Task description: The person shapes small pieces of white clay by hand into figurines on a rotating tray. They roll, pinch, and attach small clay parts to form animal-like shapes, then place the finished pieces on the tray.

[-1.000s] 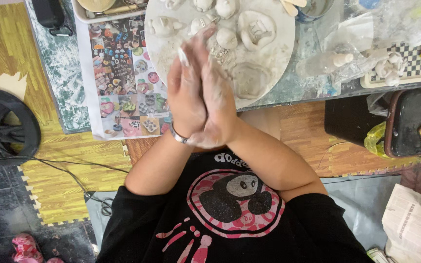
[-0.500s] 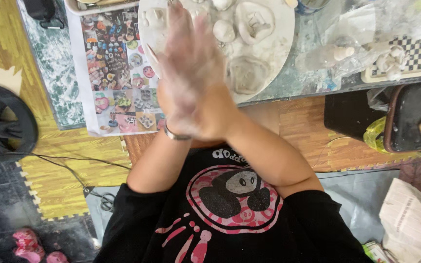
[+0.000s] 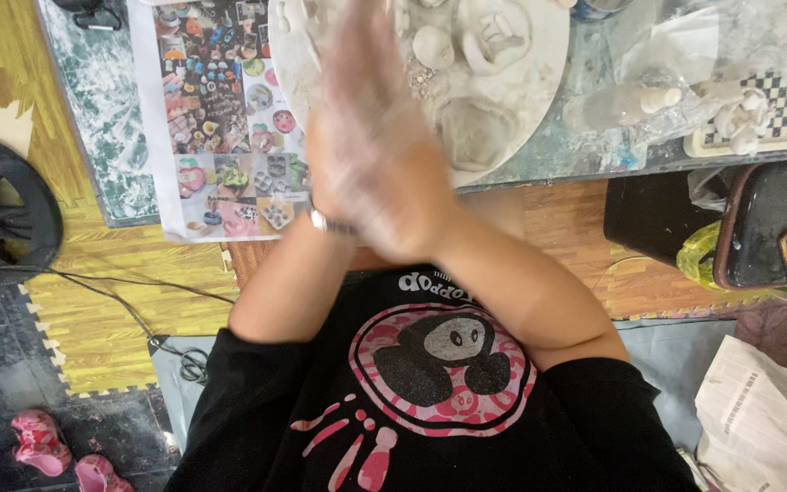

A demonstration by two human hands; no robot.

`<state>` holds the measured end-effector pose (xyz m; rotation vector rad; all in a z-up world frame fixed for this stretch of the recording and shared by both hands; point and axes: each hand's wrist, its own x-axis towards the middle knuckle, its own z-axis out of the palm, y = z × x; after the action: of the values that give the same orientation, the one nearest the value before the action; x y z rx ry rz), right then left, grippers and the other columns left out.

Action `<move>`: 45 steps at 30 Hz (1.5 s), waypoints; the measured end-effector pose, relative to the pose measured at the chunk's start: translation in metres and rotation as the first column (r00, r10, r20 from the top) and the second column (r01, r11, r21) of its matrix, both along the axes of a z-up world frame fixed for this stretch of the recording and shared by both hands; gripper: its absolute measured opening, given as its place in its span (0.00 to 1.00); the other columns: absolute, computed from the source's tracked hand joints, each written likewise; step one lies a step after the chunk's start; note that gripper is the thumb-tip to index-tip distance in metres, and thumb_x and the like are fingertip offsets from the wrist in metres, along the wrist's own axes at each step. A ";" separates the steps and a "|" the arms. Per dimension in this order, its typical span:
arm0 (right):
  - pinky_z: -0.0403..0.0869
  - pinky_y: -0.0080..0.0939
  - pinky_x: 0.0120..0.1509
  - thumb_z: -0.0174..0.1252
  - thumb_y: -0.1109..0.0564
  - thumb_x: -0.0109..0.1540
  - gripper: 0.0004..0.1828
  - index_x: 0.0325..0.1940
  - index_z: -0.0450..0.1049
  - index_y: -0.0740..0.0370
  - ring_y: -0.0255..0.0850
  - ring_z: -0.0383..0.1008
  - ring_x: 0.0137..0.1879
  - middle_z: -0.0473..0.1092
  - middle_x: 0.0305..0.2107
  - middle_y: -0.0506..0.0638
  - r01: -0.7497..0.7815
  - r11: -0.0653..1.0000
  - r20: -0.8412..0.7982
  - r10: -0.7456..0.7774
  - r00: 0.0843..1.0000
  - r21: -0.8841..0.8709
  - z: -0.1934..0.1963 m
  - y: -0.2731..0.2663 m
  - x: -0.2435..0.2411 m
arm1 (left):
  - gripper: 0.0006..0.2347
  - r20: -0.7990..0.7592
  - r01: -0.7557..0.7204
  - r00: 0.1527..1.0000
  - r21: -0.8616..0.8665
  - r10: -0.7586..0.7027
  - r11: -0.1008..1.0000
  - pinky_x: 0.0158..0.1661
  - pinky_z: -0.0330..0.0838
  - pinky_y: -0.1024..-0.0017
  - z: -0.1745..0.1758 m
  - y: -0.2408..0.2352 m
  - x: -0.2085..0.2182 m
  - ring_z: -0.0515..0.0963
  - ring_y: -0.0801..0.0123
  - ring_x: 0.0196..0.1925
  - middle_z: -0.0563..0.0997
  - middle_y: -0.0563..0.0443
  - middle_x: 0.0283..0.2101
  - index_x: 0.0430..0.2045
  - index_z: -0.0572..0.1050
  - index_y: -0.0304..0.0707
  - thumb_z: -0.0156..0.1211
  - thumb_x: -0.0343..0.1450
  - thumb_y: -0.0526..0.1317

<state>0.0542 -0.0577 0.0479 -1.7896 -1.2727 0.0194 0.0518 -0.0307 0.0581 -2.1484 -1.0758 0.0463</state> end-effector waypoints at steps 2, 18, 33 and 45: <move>0.39 0.47 0.88 0.35 0.36 0.77 0.33 0.83 0.41 0.42 0.39 0.30 0.85 0.33 0.78 0.41 0.030 0.999 0.065 -0.029 0.997 -0.011 0.013 0.002 0.007 | 0.31 -0.474 0.223 0.101 0.868 0.875 0.444 0.78 0.42 0.59 -0.002 -0.010 0.006 0.47 0.57 0.81 0.46 0.42 0.78 0.77 0.44 0.39 0.39 0.79 0.54; 0.50 0.47 0.86 0.41 0.42 0.74 0.34 0.80 0.50 0.60 0.54 0.46 0.83 0.49 0.78 0.60 0.111 0.984 -0.499 -0.026 0.866 0.142 0.014 -0.006 0.032 | 0.29 0.537 0.816 0.575 -0.438 0.617 -0.379 0.80 0.54 0.67 -0.024 0.035 -0.021 0.64 0.59 0.81 0.65 0.38 0.77 0.75 0.56 0.28 0.25 0.82 0.50; 0.33 0.38 0.88 0.44 0.31 0.70 0.50 0.86 0.36 0.60 0.36 0.29 0.84 0.33 0.78 0.46 0.224 0.944 -0.247 -0.163 0.955 0.244 -0.040 -0.022 0.046 | 0.18 0.255 0.916 0.398 -0.170 0.881 -0.364 0.52 0.73 0.67 -0.104 0.018 -0.029 0.77 0.64 0.49 0.81 0.41 0.44 0.48 0.78 0.17 0.56 0.83 0.44; 0.63 0.48 0.80 0.41 0.47 0.80 0.25 0.78 0.56 0.62 0.45 0.64 0.72 0.60 0.72 0.55 0.356 0.812 -0.518 -0.078 0.852 0.464 -0.020 -0.048 0.056 | 0.25 0.074 0.987 0.157 -0.039 0.985 -0.154 0.19 0.62 0.70 -0.044 0.088 -0.018 0.69 0.64 0.15 0.69 0.46 0.16 0.13 0.67 0.37 0.48 0.80 0.54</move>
<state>0.1107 -0.1057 0.0283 -1.3037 -0.6107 -0.0321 0.0333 0.0577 0.0140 0.6745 0.4647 0.4756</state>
